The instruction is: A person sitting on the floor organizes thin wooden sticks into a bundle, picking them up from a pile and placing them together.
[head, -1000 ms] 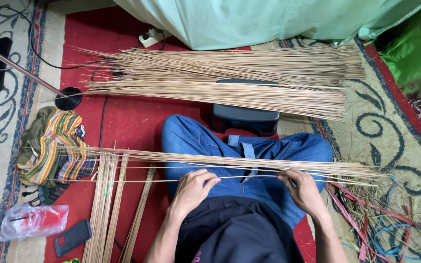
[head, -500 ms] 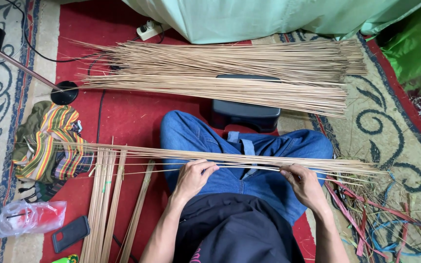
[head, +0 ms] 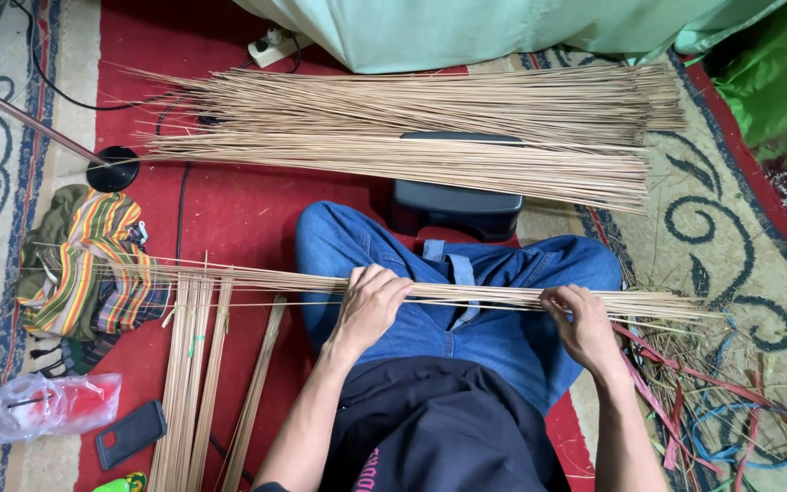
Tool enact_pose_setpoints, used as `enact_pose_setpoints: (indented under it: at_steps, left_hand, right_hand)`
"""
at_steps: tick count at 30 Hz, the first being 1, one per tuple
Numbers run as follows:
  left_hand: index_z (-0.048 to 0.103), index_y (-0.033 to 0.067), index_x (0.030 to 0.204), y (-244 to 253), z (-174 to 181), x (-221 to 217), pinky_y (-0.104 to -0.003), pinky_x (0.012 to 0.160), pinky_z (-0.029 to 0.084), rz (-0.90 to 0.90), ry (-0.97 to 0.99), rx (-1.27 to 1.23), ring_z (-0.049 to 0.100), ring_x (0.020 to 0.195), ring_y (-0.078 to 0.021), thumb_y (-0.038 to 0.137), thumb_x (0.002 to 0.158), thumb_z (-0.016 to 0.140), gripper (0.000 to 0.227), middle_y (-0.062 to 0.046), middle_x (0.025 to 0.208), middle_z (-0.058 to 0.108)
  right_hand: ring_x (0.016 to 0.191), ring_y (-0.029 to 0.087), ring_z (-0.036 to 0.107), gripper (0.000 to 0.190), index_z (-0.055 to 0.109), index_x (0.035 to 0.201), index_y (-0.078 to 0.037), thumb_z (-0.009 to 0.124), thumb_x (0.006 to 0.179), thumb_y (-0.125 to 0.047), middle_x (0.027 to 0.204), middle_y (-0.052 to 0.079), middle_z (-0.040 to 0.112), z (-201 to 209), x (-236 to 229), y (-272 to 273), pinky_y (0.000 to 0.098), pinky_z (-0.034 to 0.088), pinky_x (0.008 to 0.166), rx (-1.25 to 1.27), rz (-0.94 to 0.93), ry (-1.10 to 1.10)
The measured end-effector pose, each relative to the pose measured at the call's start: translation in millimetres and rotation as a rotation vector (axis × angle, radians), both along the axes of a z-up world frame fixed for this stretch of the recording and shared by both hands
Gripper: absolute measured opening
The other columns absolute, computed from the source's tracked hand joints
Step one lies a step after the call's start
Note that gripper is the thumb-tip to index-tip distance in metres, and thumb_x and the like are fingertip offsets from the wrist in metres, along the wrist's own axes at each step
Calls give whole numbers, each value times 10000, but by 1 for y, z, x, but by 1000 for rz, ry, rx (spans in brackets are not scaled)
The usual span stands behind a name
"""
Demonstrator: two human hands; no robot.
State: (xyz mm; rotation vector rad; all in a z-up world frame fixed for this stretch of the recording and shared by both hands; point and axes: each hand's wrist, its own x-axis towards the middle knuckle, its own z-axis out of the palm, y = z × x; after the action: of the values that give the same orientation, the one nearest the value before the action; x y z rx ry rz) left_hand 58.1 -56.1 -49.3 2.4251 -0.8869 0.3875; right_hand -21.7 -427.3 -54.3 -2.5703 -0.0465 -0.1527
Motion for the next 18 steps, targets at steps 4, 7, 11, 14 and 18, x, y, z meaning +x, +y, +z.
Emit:
enact_pose_setpoints:
  at_steps: [4,7,11,14,18]
  left_hand:
    - [730,209,1064,-3,-30,2,-395,986,435,35,-45,-8,611,1081,-199,306,1035,601,165,10,958,662]
    - [732,191,1089,-4,-35,-3,-433,1058,411,76,-51,-18,586,1208,-231,336,1029,620,193,-20,1097,666]
    - [637,149,1348,0,-41,-10,-513,1184,286,105,31,27,508,1357,-299,512,910,714,574,-111,1315,618]
    - [661,155,1313,2,-50,-7,-515,1197,262,102,34,59,529,1331,-269,450,870,767,543,-81,1221,655]
    - [736,237,1168,4,-59,2,-500,1159,287,100,32,39,597,1211,-190,382,842,803,364,10,1039,709]
  right_hand:
    - [983,294,646,82,714,1011,-268,711,949,-321,1016,7,645,-26,1,-12,418,511,835,-77,-61,-49]
    - [1014,311,629,88,725,998,-252,739,931,-308,1070,15,615,-34,3,-5,434,510,848,-115,-89,-81]
    - [1210,302,582,445,640,1307,-239,722,912,-426,1225,54,601,-40,0,15,498,451,1038,-165,-106,-105]
    - [1334,316,514,661,588,1405,-210,762,832,-490,1313,89,588,-33,-1,40,553,349,1145,-205,-49,-119]
    - [1283,222,559,750,493,1506,-231,764,827,-396,1207,44,646,-54,6,59,497,289,1202,-306,22,-57]
